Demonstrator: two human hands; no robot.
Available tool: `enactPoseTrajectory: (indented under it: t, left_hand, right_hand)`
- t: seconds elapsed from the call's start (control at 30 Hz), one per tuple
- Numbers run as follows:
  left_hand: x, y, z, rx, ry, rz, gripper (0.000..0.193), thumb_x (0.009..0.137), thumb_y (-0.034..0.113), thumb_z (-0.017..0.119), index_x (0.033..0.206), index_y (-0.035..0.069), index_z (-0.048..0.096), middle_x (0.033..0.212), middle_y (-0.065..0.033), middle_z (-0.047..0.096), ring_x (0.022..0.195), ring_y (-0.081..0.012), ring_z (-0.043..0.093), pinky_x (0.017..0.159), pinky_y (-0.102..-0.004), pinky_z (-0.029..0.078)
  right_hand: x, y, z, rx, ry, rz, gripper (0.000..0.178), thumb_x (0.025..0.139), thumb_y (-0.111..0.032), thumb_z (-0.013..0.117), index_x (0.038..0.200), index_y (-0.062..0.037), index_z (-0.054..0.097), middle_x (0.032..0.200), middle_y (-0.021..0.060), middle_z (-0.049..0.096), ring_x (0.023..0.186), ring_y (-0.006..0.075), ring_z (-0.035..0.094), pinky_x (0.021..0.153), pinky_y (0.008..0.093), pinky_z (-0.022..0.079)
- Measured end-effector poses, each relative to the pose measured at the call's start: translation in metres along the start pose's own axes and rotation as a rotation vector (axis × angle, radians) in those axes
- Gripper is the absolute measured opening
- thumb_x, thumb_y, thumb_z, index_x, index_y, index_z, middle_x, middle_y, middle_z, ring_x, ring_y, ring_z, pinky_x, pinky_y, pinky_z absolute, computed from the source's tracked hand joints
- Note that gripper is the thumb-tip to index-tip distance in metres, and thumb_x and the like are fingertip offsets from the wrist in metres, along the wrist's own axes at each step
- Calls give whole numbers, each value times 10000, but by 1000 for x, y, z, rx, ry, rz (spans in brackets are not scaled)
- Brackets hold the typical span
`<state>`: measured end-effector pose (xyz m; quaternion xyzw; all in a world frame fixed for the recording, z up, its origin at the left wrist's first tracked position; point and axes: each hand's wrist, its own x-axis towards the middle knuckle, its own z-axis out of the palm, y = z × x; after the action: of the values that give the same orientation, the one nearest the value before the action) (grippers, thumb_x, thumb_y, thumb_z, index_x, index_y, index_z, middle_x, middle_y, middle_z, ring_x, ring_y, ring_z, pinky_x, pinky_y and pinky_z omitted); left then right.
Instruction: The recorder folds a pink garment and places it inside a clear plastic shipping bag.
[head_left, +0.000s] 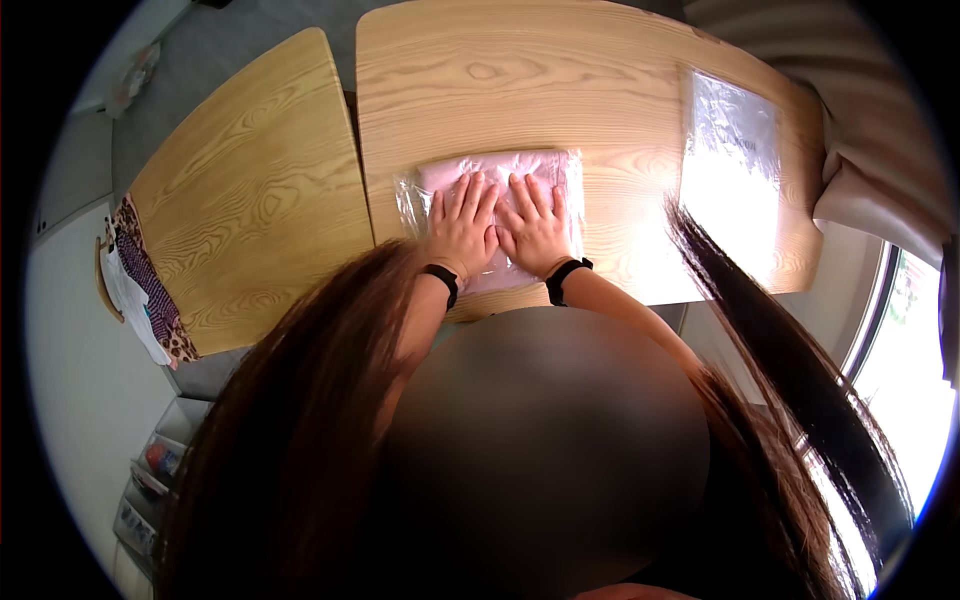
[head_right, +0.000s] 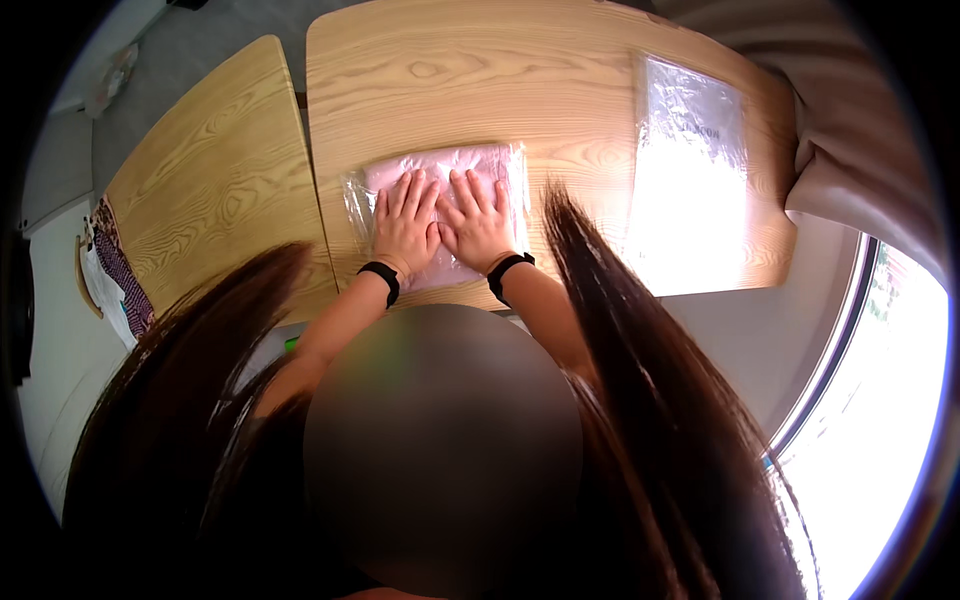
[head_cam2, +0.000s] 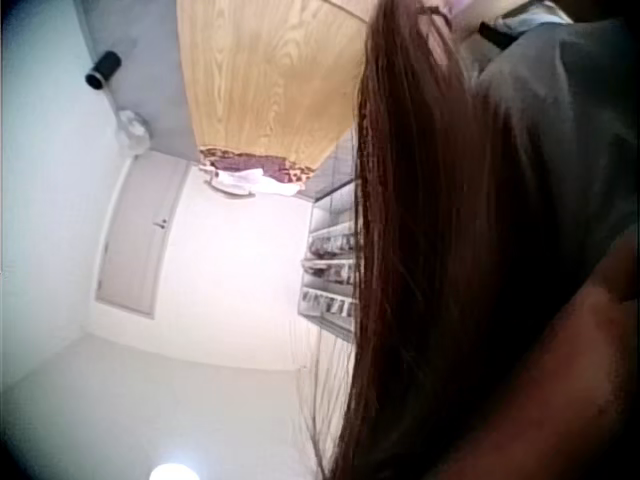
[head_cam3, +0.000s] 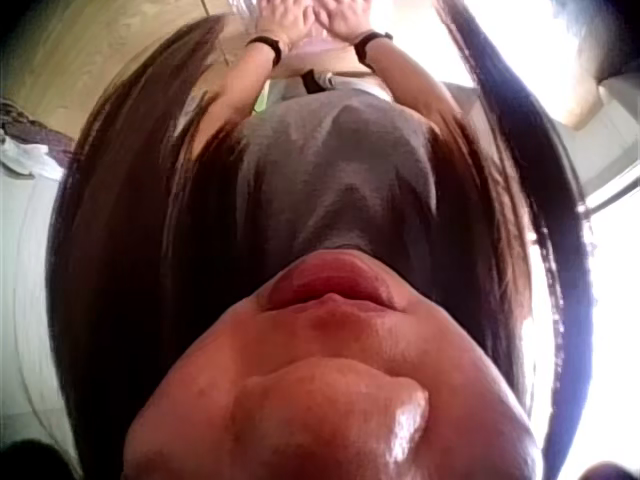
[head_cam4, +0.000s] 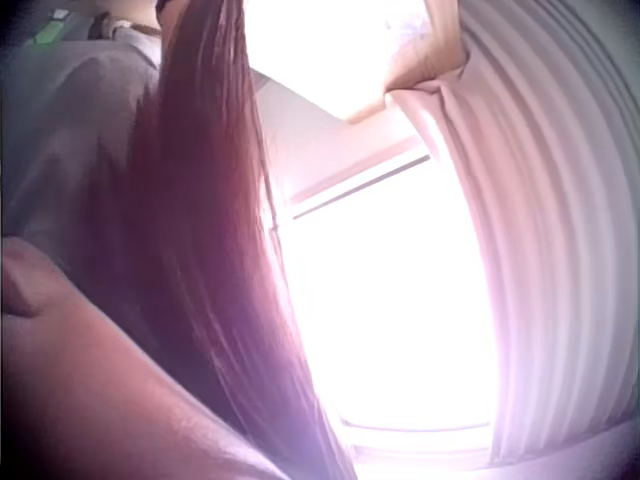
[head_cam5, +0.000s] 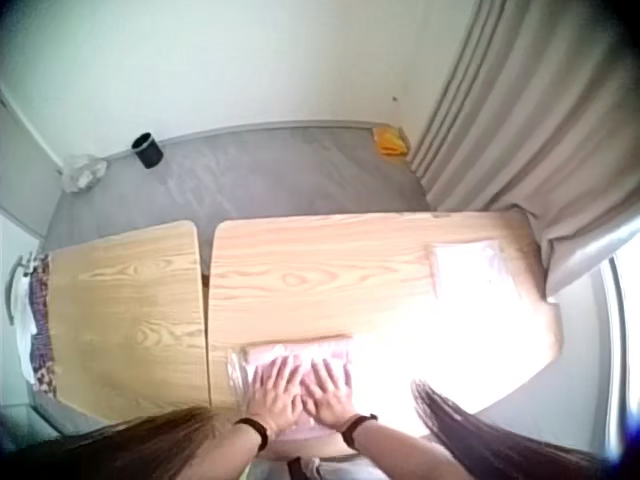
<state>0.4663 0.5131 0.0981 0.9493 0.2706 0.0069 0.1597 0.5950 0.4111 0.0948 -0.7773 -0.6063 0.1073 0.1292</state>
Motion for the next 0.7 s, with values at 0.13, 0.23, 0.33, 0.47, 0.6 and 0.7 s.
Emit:
enactPoseTrajectory:
  t: [0.13, 0.23, 0.33, 0.47, 0.6, 0.7]
  left_hand:
    - [3, -2, -2, -44, 41, 30, 601, 800, 291, 524, 1374, 187, 378, 1457, -77, 297, 1347, -239, 256, 1074, -521, 176]
    - [-1, -8, -8, -158, 75, 47, 583, 805, 257, 523, 1366, 168, 390, 1458, -83, 295, 1350, -252, 253, 1076, -512, 179]
    - [-1, -10, -11, -102, 112, 112, 581, 807, 244, 513, 1366, 147, 389, 1462, -91, 286, 1358, -254, 240, 1081, -512, 167]
    - [3, -4, -4, 8, 60, 36, 619, 792, 247, 521, 1383, 154, 360, 1473, -76, 267, 1370, -231, 215, 1086, -520, 158]
    - [9, -6, -3, 13, 33, 35, 646, 775, 239, 511, 1389, 133, 340, 1480, -84, 247, 1363, -242, 225, 1085, -528, 136]
    - [8, -8, -1, -4, 33, 29, 648, 763, 236, 510, 1380, 119, 354, 1475, -96, 258, 1356, -254, 236, 1081, -532, 133]
  right_hand:
    - [-1, 4, 3, -1, 49, -13, 480, 813, -413, 535, 1253, -222, 519, 1425, 107, 345, 1329, 294, 285, 1055, 571, 169]
    - [3, 1, -7, 60, 16, -24, 484, 819, -418, 534, 1264, -225, 513, 1439, 104, 324, 1346, 295, 254, 1075, 559, 132]
    - [9, 0, -20, 24, -98, -3, 511, 826, -447, 530, 1288, -232, 489, 1465, 99, 276, 1371, 292, 201, 1088, 551, 102]
    - [17, 8, -19, -43, -134, -21, 566, 815, -513, 526, 1321, -272, 447, 1489, 102, 211, 1388, 283, 147, 1082, 564, 107]
    - [19, 12, -8, -19, -61, -50, 560, 798, -526, 537, 1288, -260, 487, 1470, 122, 251, 1372, 296, 192, 1073, 568, 121]
    - [21, 13, -4, 0, -24, -59, 552, 784, -525, 553, 1258, -243, 521, 1454, 139, 283, 1356, 308, 231, 1067, 567, 132]
